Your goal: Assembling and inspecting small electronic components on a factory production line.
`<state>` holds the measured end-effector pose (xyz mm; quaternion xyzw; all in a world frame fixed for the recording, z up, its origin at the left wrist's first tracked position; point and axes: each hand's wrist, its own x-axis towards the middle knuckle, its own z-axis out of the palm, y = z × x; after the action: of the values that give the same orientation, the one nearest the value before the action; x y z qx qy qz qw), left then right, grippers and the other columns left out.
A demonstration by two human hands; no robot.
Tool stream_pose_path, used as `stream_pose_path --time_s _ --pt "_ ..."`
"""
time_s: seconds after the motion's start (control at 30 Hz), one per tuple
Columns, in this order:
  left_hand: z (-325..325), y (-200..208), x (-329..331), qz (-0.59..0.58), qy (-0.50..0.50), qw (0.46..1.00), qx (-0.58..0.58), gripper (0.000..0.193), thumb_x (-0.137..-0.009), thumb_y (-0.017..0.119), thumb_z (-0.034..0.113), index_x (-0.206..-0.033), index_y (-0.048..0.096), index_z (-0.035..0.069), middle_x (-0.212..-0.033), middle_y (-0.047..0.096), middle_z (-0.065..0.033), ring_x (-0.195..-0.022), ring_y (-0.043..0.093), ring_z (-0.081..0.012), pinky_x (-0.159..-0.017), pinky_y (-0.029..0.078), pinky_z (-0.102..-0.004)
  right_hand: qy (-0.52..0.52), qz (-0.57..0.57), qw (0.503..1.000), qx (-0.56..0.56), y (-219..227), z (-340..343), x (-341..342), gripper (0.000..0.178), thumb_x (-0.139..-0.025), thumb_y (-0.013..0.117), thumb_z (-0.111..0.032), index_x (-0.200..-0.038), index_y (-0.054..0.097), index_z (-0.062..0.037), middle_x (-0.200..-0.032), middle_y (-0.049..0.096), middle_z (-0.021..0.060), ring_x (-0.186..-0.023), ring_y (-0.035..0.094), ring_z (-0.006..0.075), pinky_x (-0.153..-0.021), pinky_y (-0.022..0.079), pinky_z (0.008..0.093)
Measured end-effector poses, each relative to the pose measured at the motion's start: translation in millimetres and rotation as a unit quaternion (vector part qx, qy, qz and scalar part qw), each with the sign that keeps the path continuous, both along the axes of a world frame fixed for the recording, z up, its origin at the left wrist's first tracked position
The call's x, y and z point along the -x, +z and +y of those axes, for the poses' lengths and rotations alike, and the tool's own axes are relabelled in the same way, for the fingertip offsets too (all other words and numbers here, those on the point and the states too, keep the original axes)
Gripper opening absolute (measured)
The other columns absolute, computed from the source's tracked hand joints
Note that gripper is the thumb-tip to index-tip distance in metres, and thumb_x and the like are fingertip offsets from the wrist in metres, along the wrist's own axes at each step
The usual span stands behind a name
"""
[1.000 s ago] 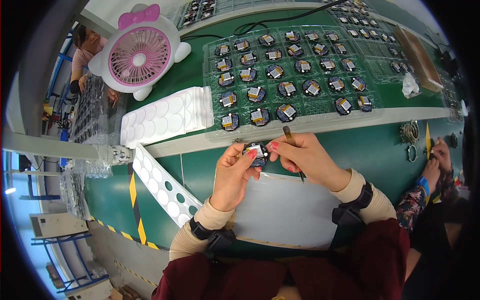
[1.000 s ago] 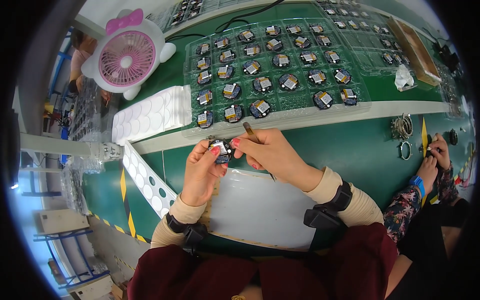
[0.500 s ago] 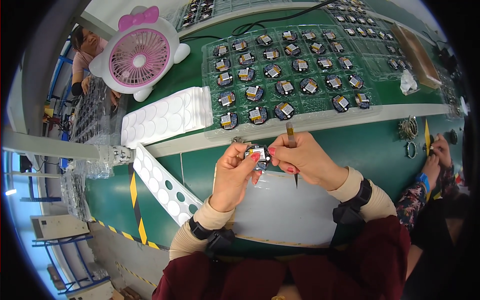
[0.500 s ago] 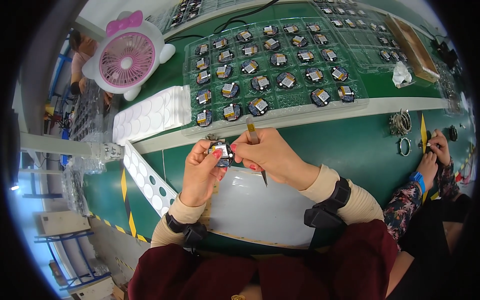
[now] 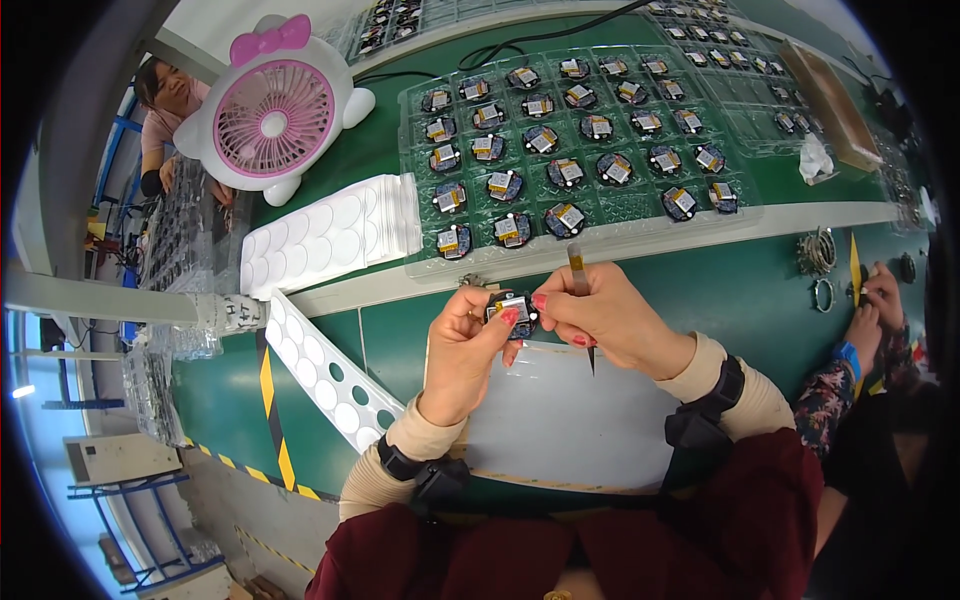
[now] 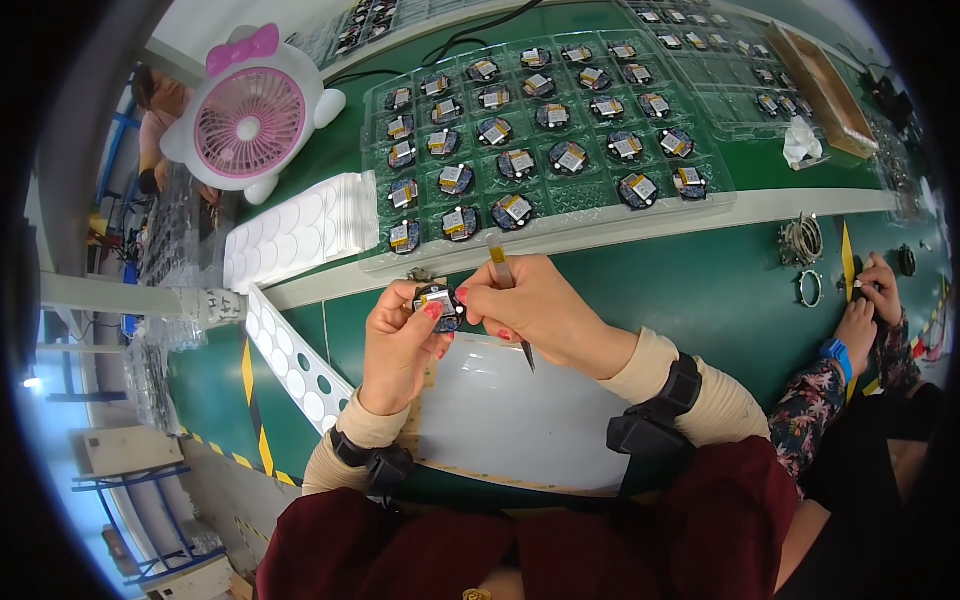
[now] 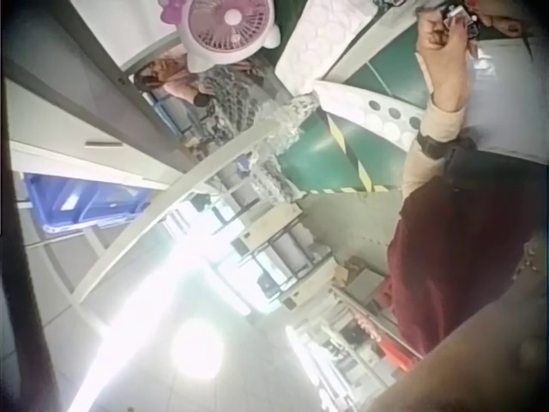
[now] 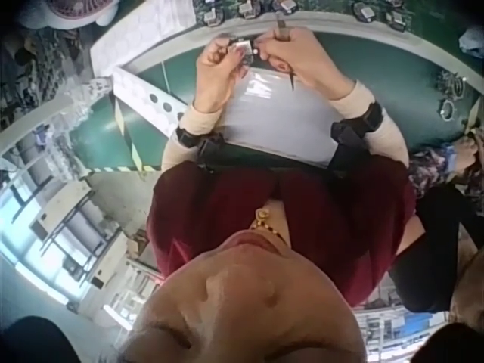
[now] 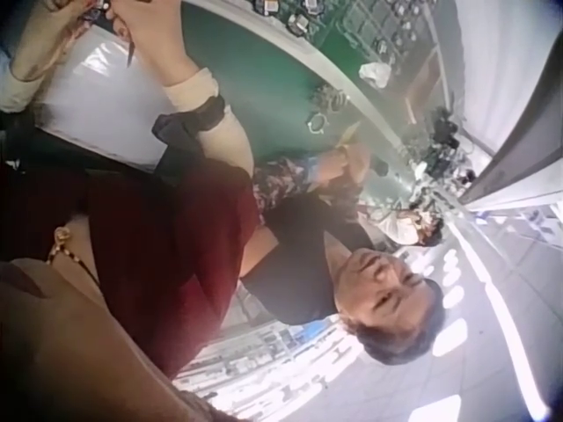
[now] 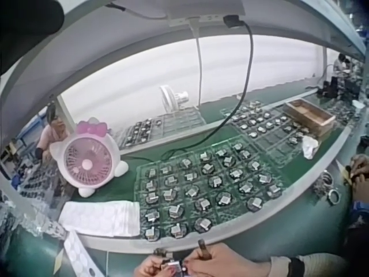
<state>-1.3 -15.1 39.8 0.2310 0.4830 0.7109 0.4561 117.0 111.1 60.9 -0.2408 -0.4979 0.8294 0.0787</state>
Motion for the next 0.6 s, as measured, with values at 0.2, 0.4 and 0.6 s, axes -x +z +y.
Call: stream_pose_path --time_s 0.2,0.4,0.6 --pt "2.8 -2.2 0.2 -0.009 0.011 1.000 -0.021 0.010 -0.082 0.051 -0.003 -0.092 0.049 0.000 -0.082 0.059 -0.0059 -0.057 0.051 -0.0071 -0.045 0.039 -0.0198 0.003 0.021 1.000 -0.022 2.6 -0.4 -0.6 0.012 -0.078 0.055 -0.008 -0.080 0.053 0.0040 -0.066 0.053 0.0056 -0.047 0.041 0.0064 -0.042 0.031 0.0211" --pt "1.2 -3.2 -0.4 0.031 0.009 0.999 -0.017 0.010 -0.082 0.051 -0.003 -0.092 0.049 0.000 -0.081 0.059 -0.0055 -0.058 0.051 -0.0071 -0.045 0.039 -0.0197 0.000 0.001 1.000 0.014 -0.4 0.4 -0.2 0.011 -0.077 0.054 -0.006 -0.082 0.053 0.0044 -0.066 0.053 0.0056 -0.047 0.041 0.0065 -0.042 0.031 0.0212" --pt "-2.6 -4.0 2.1 0.077 0.023 0.997 -0.002 0.009 -0.083 0.050 -0.002 -0.092 0.049 0.001 -0.081 0.059 -0.0049 -0.059 0.053 -0.0077 -0.047 0.041 -0.0205 0.000 0.033 0.999 -0.021 -3.5 -5.5 2.5 0.011 -0.076 0.050 0.000 -0.086 0.053 0.0040 -0.066 0.052 0.0059 -0.046 0.039 0.0060 -0.040 0.029 0.0207"
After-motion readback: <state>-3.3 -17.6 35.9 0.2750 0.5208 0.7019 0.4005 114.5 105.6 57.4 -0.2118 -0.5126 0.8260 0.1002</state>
